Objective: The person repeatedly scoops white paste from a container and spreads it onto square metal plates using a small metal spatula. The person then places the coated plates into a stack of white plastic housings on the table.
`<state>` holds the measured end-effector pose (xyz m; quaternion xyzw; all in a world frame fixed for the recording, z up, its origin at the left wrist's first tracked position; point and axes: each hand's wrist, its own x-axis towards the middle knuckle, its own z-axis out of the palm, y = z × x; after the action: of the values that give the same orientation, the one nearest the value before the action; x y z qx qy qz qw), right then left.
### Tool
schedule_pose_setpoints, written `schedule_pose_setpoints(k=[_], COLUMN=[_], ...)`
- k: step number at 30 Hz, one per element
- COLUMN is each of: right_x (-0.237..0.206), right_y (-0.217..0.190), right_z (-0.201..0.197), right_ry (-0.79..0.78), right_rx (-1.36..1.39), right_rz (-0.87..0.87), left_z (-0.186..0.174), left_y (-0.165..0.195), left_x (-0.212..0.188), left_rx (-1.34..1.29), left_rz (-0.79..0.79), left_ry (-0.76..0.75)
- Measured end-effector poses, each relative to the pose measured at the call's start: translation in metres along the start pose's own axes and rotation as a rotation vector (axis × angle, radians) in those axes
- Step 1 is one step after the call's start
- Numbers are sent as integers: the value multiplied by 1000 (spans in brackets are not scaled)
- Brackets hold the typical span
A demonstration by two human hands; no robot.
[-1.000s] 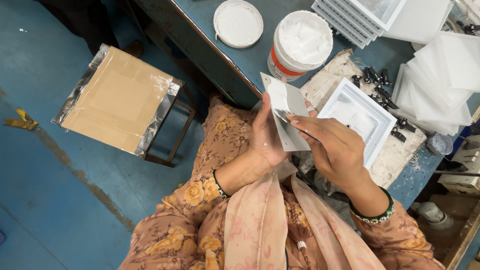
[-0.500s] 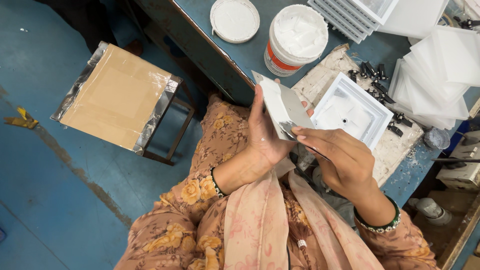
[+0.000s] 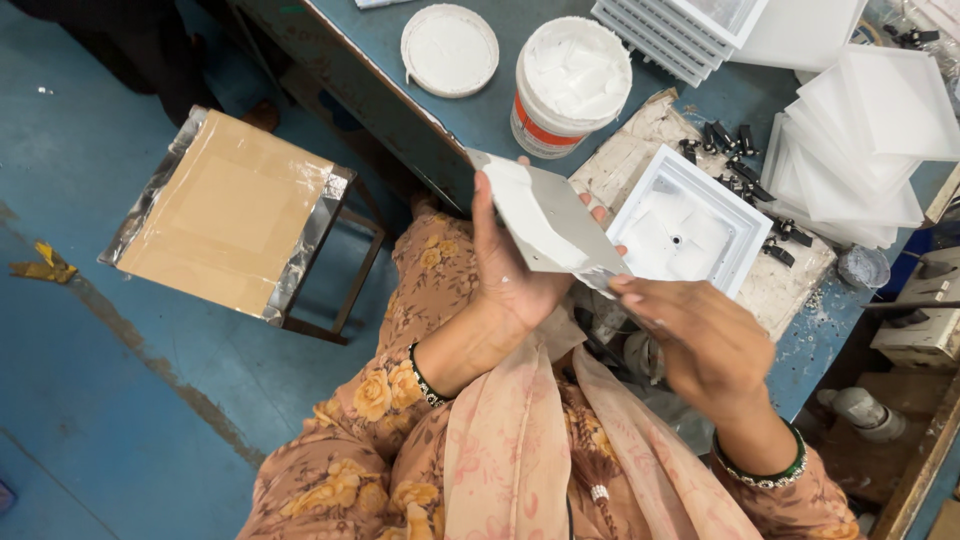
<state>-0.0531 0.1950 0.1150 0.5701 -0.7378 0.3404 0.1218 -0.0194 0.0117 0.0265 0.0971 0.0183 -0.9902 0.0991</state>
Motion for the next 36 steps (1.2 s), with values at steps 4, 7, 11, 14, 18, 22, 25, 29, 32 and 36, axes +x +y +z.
schedule_pose_setpoints(k=[4, 7, 11, 14, 18, 22, 25, 29, 32, 36], right_x=[8, 21, 44, 57, 67, 66, 61, 51, 41, 34], right_y=[13, 19, 21, 23, 24, 17, 13, 15, 19, 28], right_z=[-1, 1, 17, 21, 27, 37, 36, 38, 40, 28], right_ry=[124, 134, 135, 137, 114, 60, 20, -10, -30, 16], right_rx=[10, 26, -17, -42, -80, -150, -154, -158, -185, -129], right_rz=[193, 181, 46, -24, -89, -171, -195, -201, -203, -58], left_z=[3, 4, 4, 2, 3, 6, 3, -3, -2, 5], left_y=[6, 5, 7, 8, 9, 13, 14, 10, 13, 29], left_x=[-11, -21, -19, -19, -25, -29, -34, -28, -16, -5], left_rx=[81, 302, 316, 279, 280, 318, 346, 206, 187, 270], left_rz=[-24, 120, 104, 64, 41, 40, 15, -12, 67, 98], left_ry=[-245, -414, -474, -454, -404, -363, -368, -336, -328, -329])
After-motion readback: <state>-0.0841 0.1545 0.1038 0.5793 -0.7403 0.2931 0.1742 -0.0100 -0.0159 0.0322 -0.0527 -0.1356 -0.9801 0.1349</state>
